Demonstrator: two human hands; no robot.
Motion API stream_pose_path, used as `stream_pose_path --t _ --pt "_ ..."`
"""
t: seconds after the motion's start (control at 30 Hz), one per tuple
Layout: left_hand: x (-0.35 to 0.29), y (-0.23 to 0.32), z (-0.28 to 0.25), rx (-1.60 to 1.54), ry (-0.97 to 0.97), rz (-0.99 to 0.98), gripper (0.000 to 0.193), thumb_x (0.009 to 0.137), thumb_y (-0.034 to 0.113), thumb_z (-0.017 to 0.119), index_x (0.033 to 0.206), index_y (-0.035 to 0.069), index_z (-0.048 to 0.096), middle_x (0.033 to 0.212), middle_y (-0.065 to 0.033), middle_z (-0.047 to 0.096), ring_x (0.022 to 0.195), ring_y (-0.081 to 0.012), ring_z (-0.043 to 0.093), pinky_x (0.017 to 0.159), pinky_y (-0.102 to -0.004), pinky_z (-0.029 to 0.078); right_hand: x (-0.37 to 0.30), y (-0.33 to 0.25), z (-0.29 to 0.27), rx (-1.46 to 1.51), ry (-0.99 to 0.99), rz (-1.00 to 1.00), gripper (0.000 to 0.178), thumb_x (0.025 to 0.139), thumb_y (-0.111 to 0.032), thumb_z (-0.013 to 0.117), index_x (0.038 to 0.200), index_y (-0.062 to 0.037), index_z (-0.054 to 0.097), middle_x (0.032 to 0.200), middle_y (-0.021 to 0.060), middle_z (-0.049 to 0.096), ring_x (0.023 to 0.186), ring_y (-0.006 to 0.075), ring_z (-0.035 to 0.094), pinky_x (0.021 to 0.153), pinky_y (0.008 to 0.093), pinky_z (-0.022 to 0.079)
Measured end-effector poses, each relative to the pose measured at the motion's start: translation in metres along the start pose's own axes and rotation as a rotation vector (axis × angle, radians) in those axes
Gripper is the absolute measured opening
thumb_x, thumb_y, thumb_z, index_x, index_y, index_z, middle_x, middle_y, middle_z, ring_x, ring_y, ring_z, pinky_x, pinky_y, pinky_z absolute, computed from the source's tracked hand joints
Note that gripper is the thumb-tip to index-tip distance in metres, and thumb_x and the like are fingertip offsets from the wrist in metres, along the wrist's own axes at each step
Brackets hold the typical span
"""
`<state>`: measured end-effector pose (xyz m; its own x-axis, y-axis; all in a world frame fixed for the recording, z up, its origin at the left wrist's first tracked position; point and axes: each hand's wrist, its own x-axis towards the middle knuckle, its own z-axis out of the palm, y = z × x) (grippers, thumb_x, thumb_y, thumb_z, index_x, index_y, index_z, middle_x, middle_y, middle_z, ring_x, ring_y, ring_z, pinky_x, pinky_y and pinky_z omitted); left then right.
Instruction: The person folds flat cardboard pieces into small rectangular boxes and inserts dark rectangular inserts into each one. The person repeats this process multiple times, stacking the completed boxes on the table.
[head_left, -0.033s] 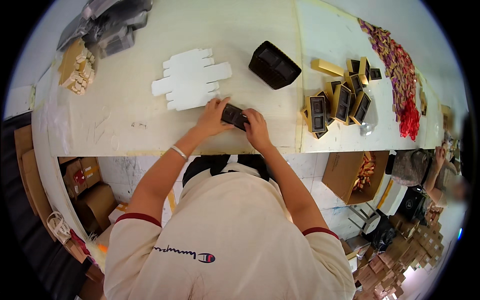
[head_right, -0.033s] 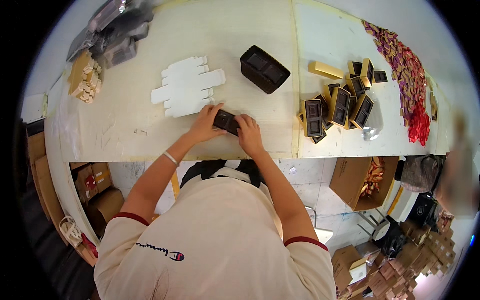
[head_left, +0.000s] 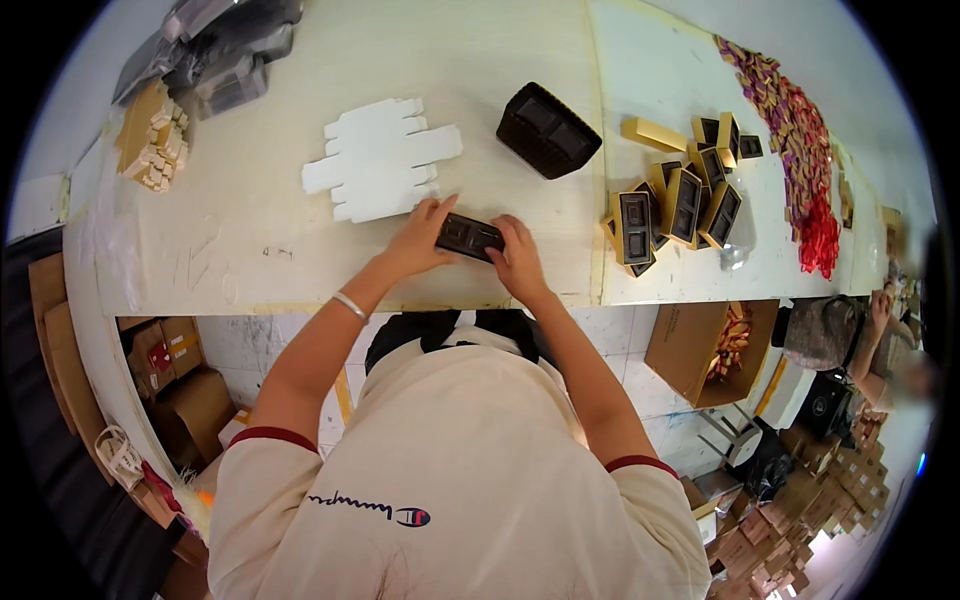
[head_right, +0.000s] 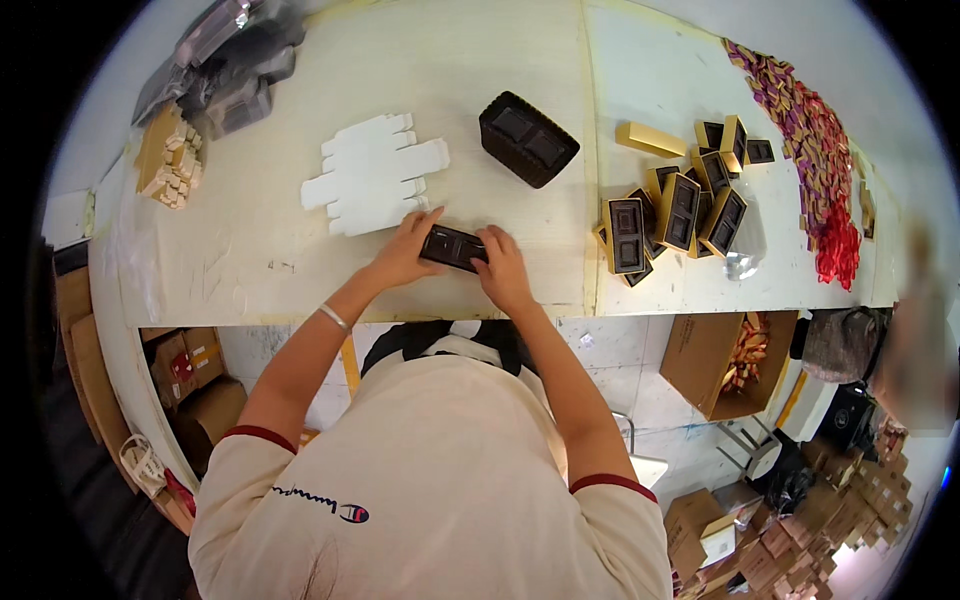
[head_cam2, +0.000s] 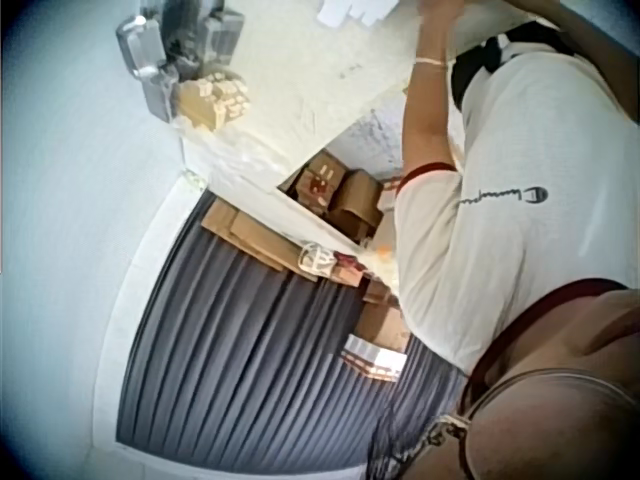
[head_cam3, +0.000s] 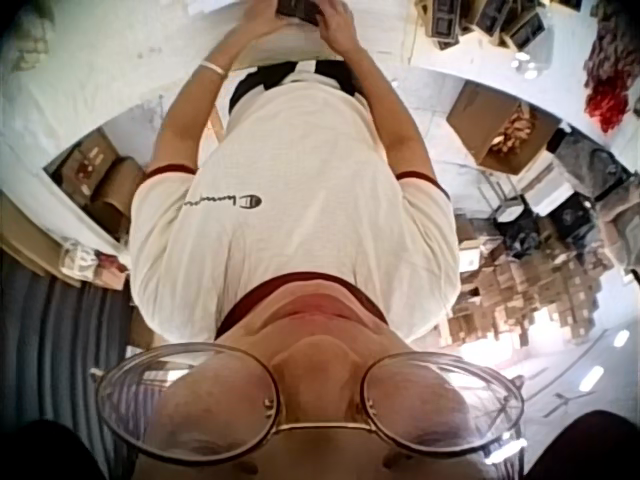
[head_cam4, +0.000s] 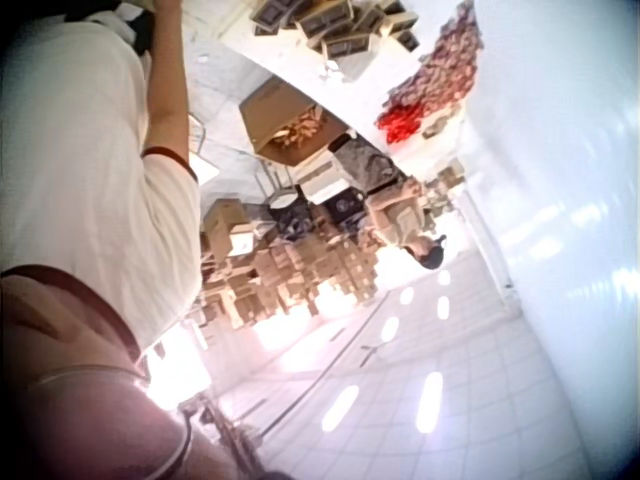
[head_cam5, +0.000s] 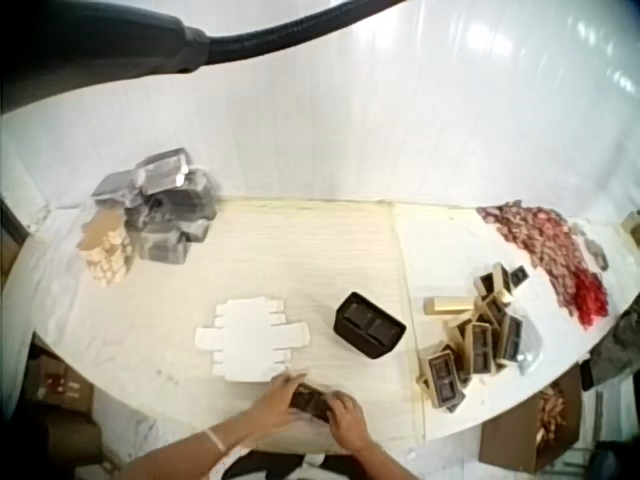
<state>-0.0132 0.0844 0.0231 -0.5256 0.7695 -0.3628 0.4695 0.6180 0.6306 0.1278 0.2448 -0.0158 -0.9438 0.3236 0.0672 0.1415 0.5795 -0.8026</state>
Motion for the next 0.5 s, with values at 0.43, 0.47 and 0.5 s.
stream_pose_path --t 0.43,0.47,0.5 --pt "0.007 -0.032 0.004 0.137 0.194 0.464 0.048 0.074 0.009 0.072 0.119 0.007 0.054 0.127 -0.0127 0.052 0.107 -0.0326 0.056 0.087 -0.0372 0.049 -0.011 -0.004 0.009 -0.458 -0.105 -0.299 0.033 0.082 -0.022 0.062 0.111 -0.0085 0.055 0.140 0.0205 0.037 0.127 0.0386 0.038 0.105 0.0505 0.031" --pt "0.007 -0.027 0.002 0.084 0.170 0.434 0.045 0.076 0.007 0.070 0.119 0.007 0.054 0.124 -0.0117 0.053 0.103 -0.0303 0.057 0.084 -0.0359 0.050 -0.013 -0.003 0.011 -0.475 -0.092 -0.300 0.033 0.083 -0.022 0.061 0.111 -0.0078 0.054 0.141 0.0207 0.037 0.128 0.0387 0.037 0.105 0.0511 0.030" --pt "0.004 -0.018 -0.004 0.032 0.141 0.403 0.043 0.078 0.005 0.068 0.119 0.007 0.053 0.121 -0.0108 0.054 0.099 -0.0280 0.059 0.081 -0.0347 0.050 -0.014 -0.008 0.007 -0.462 -0.099 -0.269 0.034 0.083 -0.024 0.060 0.112 -0.0066 0.054 0.141 0.0212 0.036 0.129 0.0386 0.035 0.106 0.0529 0.028"
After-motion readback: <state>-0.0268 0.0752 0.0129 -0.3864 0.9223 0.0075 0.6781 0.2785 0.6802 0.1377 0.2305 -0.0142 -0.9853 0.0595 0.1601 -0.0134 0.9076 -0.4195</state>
